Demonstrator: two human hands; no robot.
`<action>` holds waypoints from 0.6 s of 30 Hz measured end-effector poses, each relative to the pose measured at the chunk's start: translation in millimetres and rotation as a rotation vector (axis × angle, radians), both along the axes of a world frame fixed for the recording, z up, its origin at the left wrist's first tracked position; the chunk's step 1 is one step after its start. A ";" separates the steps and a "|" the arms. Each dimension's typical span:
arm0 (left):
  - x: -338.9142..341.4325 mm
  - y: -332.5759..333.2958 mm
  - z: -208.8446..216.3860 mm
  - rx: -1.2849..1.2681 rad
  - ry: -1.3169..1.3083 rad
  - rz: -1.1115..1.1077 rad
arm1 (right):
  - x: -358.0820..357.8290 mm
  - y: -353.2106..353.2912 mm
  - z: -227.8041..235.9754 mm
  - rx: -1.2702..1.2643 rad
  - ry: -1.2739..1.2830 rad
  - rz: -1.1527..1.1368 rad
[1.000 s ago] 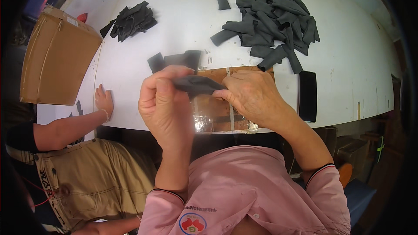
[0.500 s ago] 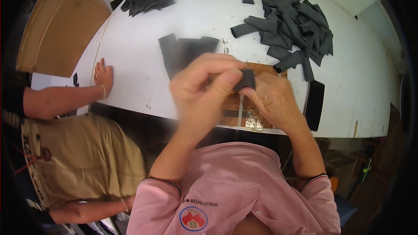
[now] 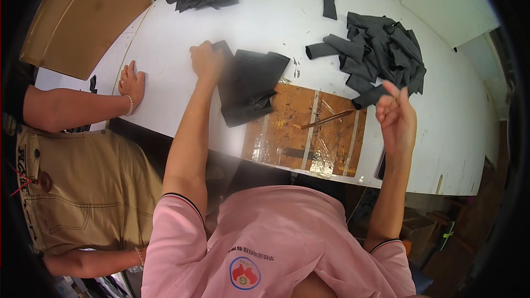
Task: Sort and inspect small black rectangular pieces of material.
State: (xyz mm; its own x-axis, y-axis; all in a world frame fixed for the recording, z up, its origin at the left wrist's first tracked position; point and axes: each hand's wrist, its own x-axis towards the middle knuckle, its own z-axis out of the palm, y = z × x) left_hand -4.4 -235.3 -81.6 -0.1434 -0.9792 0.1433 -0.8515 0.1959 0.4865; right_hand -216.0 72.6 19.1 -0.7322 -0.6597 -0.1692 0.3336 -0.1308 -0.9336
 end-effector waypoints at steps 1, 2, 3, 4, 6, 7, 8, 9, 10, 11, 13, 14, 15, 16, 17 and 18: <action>5.5 -4.3 -3.0 -0.017 0.036 -0.060 | 10.9 9.6 -8.0 0.023 0.058 0.045; 5.8 -3.2 1.3 -0.119 0.154 -0.027 | 20.4 17.0 -12.8 0.045 0.120 0.081; 10.5 -1.6 7.0 -0.278 0.263 -0.004 | 34.0 20.4 -12.4 0.145 0.121 0.134; 5.7 12.8 29.4 -0.301 0.432 -0.034 | 45.2 26.8 -11.9 0.221 0.101 0.203; 24.2 31.8 51.4 -0.133 0.830 -0.075 | 69.1 29.9 -16.6 0.289 0.134 0.390; 26.2 49.7 65.6 0.114 1.136 -0.061 | 80.8 27.2 -13.1 0.343 0.129 0.471; 31.5 69.6 79.1 0.295 1.361 -0.090 | 93.1 23.1 -14.4 0.294 0.186 0.523; 34.4 88.8 89.7 0.469 1.501 -0.159 | 102.2 18.6 -16.3 0.272 0.219 0.574; 37.7 109.0 97.9 0.597 1.575 -0.192 | 110.2 13.9 -18.2 0.250 0.249 0.631; 49.9 123.7 93.9 0.698 1.636 -0.173 | 116.9 8.5 -16.2 0.228 0.321 0.651; 53.9 153.6 89.9 0.835 1.852 -0.102 | 127.7 -3.4 -10.0 0.181 0.316 0.678; 56.3 167.9 86.0 0.905 1.930 -0.084 | 130.5 -7.1 -7.5 0.153 0.310 0.690; 56.2 180.7 80.5 0.978 2.008 -0.064 | 133.0 -9.3 -6.1 0.126 0.303 0.701; 52.5 192.2 76.7 1.058 2.093 -0.092 | 140.2 -12.5 -5.5 0.134 0.296 0.694; 46.5 202.8 79.4 1.199 2.119 -0.179 | 147.5 -15.1 -4.9 0.012 0.214 0.544; 43.0 210.8 79.3 1.260 2.160 -0.111 | 151.4 -13.8 -4.7 -0.110 0.134 0.392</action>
